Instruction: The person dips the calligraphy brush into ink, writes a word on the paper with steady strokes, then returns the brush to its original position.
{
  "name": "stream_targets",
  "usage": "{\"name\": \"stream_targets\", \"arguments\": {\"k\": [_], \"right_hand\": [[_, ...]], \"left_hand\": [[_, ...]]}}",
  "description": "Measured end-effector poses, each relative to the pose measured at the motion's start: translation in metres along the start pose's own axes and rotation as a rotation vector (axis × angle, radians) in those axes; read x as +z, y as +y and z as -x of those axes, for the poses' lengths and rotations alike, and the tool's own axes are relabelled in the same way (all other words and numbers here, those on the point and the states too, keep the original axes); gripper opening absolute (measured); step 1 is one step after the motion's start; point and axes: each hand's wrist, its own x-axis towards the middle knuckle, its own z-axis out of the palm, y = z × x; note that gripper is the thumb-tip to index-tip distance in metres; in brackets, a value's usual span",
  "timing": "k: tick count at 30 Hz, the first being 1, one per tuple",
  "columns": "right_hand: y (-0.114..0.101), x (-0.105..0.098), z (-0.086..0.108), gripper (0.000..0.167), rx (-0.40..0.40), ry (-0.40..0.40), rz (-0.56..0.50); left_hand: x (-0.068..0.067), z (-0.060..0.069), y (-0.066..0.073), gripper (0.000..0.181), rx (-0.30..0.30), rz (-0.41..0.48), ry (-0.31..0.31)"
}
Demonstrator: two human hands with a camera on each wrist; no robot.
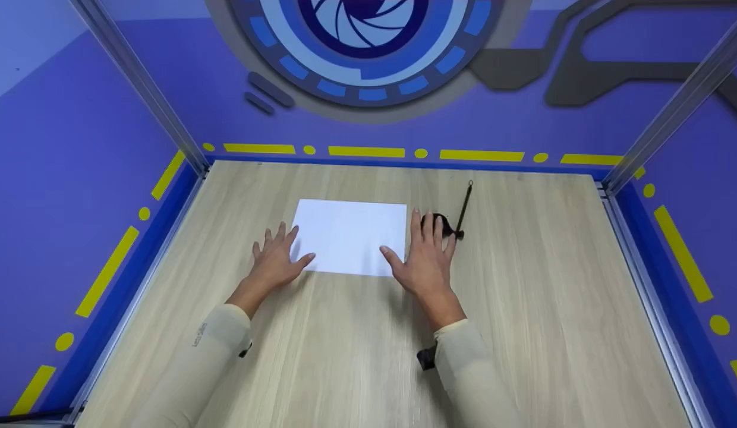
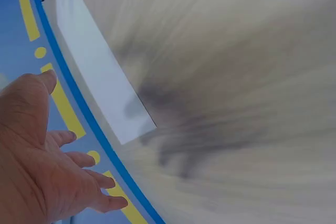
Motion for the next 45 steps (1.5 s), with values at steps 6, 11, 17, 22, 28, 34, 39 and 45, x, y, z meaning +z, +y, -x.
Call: {"name": "stream_targets", "arguments": {"k": [6,11,17,22,28,34,39,45], "right_hand": [[0.002,-0.001,0.006,0.111,0.007,0.007,-0.005],[0.008,-0.006,0.008,0.110,0.009,0.034,-0.007],[0.017,-0.009,0.011,0.110,0.029,0.066,-0.036],[0.026,-0.013,0.010,0.108,0.045,0.081,-0.055],[0.037,-0.022,0.010,0.101,0.068,0.093,-0.125],[0.055,-0.029,0.007,0.085,0.182,0.107,-0.258],[0.083,-0.035,-0.010,0.082,0.325,0.042,-0.402],[0.122,-0.031,-0.031,0.082,0.413,-0.021,-0.540]], "left_hand": [[-0.001,-0.015,-0.017,0.092,-0.006,0.000,-0.083],[0.002,-0.021,-0.031,0.098,-0.005,0.037,-0.157],[0.013,-0.025,-0.044,0.099,0.023,0.059,-0.206],[0.023,-0.034,-0.053,0.104,0.082,0.057,-0.207],[0.027,-0.045,-0.066,0.099,0.124,0.155,-0.209],[0.025,-0.053,-0.084,0.093,0.128,0.130,-0.260],[0.027,-0.063,-0.092,0.098,0.145,0.104,-0.283],[0.024,-0.058,-0.085,0.093,0.162,0.116,-0.261]]}}
